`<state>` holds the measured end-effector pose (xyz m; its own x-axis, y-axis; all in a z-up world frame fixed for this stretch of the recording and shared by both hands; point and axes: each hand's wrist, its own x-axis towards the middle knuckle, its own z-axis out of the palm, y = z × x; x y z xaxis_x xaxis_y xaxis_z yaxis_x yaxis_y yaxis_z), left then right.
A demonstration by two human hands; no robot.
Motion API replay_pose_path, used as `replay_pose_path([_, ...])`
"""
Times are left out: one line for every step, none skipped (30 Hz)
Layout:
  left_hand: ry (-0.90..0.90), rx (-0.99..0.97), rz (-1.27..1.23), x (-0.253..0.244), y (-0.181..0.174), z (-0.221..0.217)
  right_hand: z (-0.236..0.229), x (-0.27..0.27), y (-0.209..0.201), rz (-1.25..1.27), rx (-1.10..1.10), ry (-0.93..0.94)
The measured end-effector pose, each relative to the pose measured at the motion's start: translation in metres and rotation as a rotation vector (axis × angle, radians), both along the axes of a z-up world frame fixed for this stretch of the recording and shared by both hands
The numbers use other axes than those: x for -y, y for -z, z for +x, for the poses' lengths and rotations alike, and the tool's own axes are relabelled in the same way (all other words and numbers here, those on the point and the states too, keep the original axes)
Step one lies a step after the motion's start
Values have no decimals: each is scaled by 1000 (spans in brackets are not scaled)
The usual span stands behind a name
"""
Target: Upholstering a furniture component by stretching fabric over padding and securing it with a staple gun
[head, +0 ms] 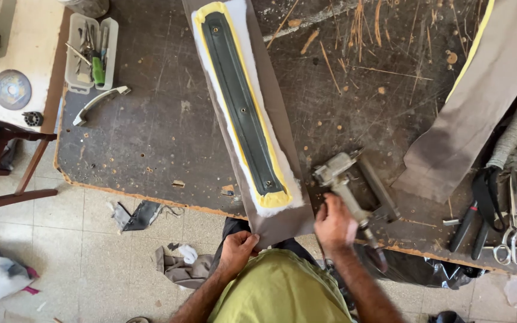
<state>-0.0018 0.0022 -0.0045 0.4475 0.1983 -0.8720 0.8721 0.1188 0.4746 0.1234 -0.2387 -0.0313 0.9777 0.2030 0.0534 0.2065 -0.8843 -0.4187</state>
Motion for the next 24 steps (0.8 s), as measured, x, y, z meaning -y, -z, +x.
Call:
replay_pose_path([17, 10, 7, 1, 3, -1, 5, 7, -1, 13, 43, 6])
replay_pose_path([16, 10, 5, -1, 5, -3, 10, 12, -2, 11, 43, 6])
replay_pose_path([45, 18, 24, -2, 8, -4, 15, 16, -3, -9, 11, 53])
replay_pose_path([75, 26, 43, -4, 10, -6, 20, 21, -4, -29, -20, 101])
replay_pose_path([72, 29, 43, -10, 7, -3, 23, 18, -14, -28, -17, 99])
replay_pose_path([274, 49, 155, -16, 3, 1, 25, 15, -25, -26, -110, 148])
replay_pose_path([476, 69, 269, -22, -1, 4, 28, 11, -36, -23, -203, 197])
replay_pose_path([474, 71, 271, -32, -13, 20, 23, 9, -39, -22, -200, 196])
replay_pose_path([466, 139, 379, -42, -26, 34, 16, 8, -42, 20, -176, 184])
replay_pose_path([455, 207, 487, -52, -38, 48, 10, 6, -44, 63, -153, 171])
replay_pose_path([453, 205, 486, -55, -42, 66, 1, 4, -41, 61, -154, 169])
replay_pose_path([387, 404, 626, -59, -46, 83, -8, 2, -38, 93, -261, 212])
replay_pose_path([314, 605, 766, -63, -49, 101, -15, 0, -34, 126, -366, 253])
replay_pose_path([310, 604, 766, -60, -59, 126, -20, -5, -30, 124, -366, 249])
replay_pose_path([390, 694, 795, -57, -68, 149, -27, -9, -27, 134, -349, 235])
replay_pose_path([471, 784, 822, -54, -78, 173, -33, -13, -23, 143, -333, 220])
replay_pose_path([467, 782, 819, -50, -77, 189, -34, -21, -29, 140, -334, 218])
replay_pose_path([620, 777, 862, -46, -76, 205, -35, -28, -36, 157, -400, 255])
replay_pose_path([774, 773, 908, -43, -76, 224, -34, -37, -41, 178, -460, 293])
replay_pose_path([772, 776, 910, -40, -60, 227, -36, -38, -36, 180, -456, 292])
replay_pose_path([854, 749, 941, -36, -44, 231, -39, -40, -31, 195, -431, 329])
replay_pose_path([935, 720, 971, -32, -27, 235, -42, -40, -26, 210, -406, 365])
replay_pose_path([940, 723, 969, -30, -21, 233, -42, -40, -22, 210, -406, 370])
replay_pose_path([929, 729, 964, -29, -15, 232, -41, -38, -18, 226, -377, 381])
